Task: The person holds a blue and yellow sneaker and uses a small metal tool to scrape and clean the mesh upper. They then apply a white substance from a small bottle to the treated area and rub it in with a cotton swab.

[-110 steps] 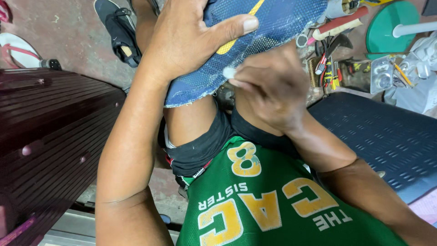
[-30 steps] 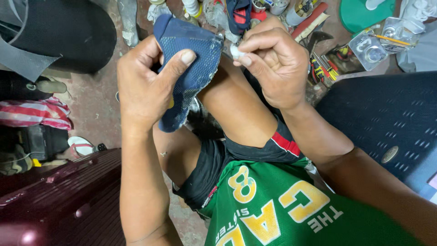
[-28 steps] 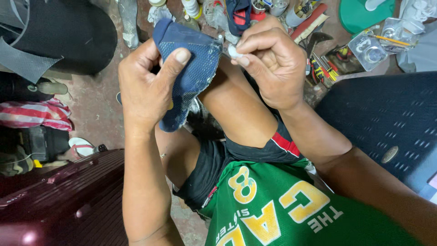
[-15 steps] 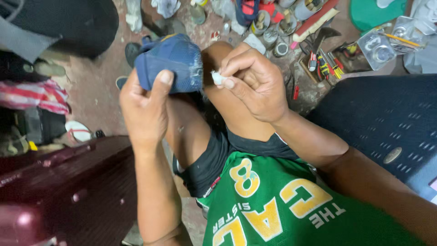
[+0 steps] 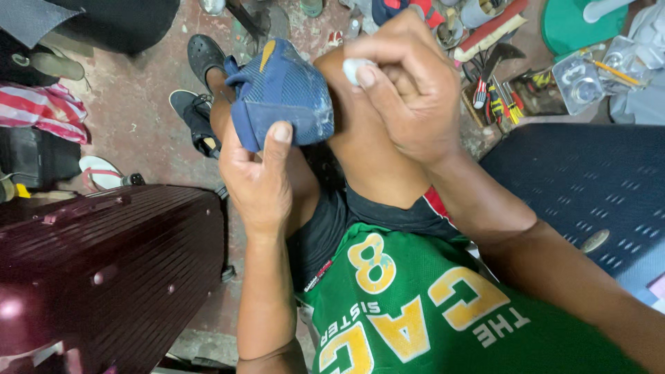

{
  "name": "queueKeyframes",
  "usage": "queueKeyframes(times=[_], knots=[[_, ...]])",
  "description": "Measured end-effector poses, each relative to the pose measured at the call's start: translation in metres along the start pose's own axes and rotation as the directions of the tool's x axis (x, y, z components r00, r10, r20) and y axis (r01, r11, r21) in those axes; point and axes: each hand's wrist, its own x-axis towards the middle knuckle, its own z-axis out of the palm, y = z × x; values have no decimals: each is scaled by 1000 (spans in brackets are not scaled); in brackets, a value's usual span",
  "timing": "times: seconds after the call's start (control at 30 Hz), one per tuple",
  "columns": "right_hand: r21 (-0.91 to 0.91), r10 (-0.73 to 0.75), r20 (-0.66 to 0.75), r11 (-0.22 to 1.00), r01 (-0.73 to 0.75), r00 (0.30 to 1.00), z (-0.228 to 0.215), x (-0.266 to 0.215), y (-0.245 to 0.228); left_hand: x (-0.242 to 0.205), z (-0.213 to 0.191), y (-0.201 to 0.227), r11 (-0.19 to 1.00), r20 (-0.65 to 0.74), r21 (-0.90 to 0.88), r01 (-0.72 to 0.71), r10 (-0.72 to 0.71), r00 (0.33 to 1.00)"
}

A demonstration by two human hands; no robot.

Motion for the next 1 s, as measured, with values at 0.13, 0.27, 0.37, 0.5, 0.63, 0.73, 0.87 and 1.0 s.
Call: queueKeyframes(times=[0.13, 0.27, 0.37, 0.5, 0.63, 0.73, 0.87, 1.0], knots=[[-48, -82, 94, 995, 87, 992, -7, -12, -5, -2, 0, -1, 991, -54, 103, -85, 91, 994], [-147, -212, 111, 963, 227, 971, 3, -17, -7, 7, 3, 5, 886, -23, 385, -257, 288, 957], [-272, -276, 165, 910, 313, 947, 11, -14, -6, 13, 10, 15, 971, -71, 232, -62, 81, 994], [-338, -329, 280, 845, 414, 902, 9, -11, -5, 17, 14, 28, 945, -28, 276, -178, 193, 981], [-377, -285, 241, 853, 360, 928, 0, -12, -6, 21, 13, 33, 917, -3, 365, -160, 173, 985], [-444, -311, 303, 790, 422, 901, -3, -6, -9, 27, 21, 31, 983, -18, 171, 73, -71, 997], [-548, -355, 404, 644, 534, 843, -5, 3, -20, 33, 25, 31, 930, -26, 362, 61, -55, 998], [-625, -350, 523, 462, 629, 777, -14, 12, -35, 41, 29, 33, 877, 6, 478, -38, 40, 999]])
